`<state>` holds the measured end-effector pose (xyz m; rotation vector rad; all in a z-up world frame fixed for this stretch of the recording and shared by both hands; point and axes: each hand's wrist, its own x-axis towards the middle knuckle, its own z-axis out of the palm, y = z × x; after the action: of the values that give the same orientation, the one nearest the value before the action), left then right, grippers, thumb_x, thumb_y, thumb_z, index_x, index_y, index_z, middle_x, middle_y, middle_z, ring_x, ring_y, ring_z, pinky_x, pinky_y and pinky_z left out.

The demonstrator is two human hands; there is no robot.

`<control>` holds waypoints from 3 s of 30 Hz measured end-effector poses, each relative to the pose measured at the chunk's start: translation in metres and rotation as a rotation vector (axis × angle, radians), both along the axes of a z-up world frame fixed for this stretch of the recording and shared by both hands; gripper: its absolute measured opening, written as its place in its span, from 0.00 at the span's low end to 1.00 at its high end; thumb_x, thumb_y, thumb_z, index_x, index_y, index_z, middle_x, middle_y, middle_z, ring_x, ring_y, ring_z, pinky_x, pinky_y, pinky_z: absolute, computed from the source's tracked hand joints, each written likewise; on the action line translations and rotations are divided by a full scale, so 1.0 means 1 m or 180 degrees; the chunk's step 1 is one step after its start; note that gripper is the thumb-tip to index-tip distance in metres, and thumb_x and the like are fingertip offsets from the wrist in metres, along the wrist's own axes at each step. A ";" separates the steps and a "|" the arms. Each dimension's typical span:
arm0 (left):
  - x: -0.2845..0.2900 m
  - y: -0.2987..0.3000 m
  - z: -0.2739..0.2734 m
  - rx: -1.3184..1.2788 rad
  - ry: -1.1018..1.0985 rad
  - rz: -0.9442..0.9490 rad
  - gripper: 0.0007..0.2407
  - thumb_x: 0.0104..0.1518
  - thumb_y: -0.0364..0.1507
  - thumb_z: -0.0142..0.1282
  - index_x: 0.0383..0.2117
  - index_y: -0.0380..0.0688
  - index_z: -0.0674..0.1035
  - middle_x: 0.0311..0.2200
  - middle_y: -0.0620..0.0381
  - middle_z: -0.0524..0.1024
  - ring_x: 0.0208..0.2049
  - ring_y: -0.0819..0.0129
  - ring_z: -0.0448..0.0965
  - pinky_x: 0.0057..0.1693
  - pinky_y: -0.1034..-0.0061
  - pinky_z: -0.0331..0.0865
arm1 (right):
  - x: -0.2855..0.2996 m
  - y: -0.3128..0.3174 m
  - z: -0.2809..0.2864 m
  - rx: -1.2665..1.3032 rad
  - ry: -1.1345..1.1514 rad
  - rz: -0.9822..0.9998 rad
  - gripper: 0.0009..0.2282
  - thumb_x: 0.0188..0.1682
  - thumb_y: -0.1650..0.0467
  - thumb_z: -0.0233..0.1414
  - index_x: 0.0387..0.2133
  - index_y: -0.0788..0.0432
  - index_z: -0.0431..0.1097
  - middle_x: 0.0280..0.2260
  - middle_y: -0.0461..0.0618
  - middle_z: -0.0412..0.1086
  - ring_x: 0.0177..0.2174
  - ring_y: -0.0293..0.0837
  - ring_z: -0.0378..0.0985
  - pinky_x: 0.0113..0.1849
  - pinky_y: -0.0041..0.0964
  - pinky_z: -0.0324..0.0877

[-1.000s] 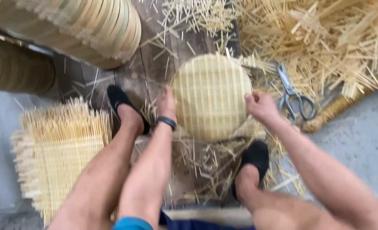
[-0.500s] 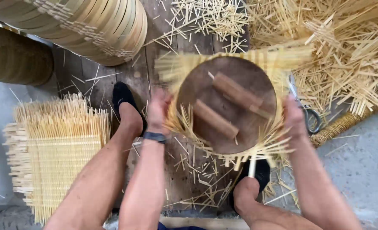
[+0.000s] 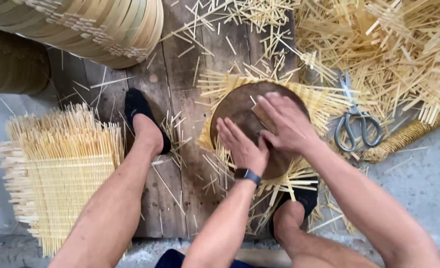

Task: Assembling and trimming bamboo steamer lids and bases by securing woven mats into circular frames and cutting away excess strips.

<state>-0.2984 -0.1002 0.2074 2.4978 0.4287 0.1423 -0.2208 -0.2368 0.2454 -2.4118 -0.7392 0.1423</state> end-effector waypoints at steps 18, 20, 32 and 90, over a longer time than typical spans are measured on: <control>0.017 0.043 -0.039 -0.0487 -0.0232 -0.1223 0.40 0.41 0.19 0.54 0.69 0.34 0.53 0.69 0.37 0.52 0.71 0.39 0.47 0.74 0.49 0.40 | -0.049 -0.025 -0.023 0.0914 0.0397 -0.1670 0.24 0.48 0.73 0.57 0.60 0.62 0.67 0.57 0.60 0.69 0.58 0.58 0.70 0.58 0.49 0.65; 0.045 0.056 -0.028 -0.0300 -0.0170 -0.1675 0.39 0.41 0.18 0.52 0.69 0.35 0.55 0.70 0.40 0.53 0.72 0.40 0.47 0.75 0.51 0.42 | -0.044 -0.085 -0.046 0.0748 0.0172 -0.2225 0.18 0.51 0.72 0.57 0.56 0.61 0.69 0.53 0.58 0.71 0.52 0.54 0.74 0.55 0.46 0.69; 0.168 0.067 0.062 0.0323 0.1656 -0.1275 0.46 0.33 0.49 0.74 0.59 0.36 0.66 0.54 0.38 0.72 0.53 0.47 0.75 0.61 0.58 0.67 | -0.084 -0.225 -0.147 -0.0950 0.2491 -0.2719 0.22 0.37 0.66 0.65 0.42 0.70 0.74 0.30 0.62 0.78 0.34 0.57 0.81 0.41 0.50 0.75; -0.035 -0.017 0.008 0.0116 0.0050 -0.1161 0.14 0.54 0.42 0.64 0.45 0.58 0.81 0.44 0.61 0.75 0.53 0.56 0.69 0.68 0.39 0.43 | -0.037 -0.140 -0.095 -0.2165 0.0142 -0.1246 0.12 0.50 0.63 0.51 0.36 0.60 0.72 0.35 0.53 0.71 0.36 0.47 0.75 0.38 0.43 0.71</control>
<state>-0.3336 -0.1177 0.2155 2.5665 -0.0280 -0.0153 -0.2578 -0.3772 0.1500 -3.1299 -0.1882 0.3278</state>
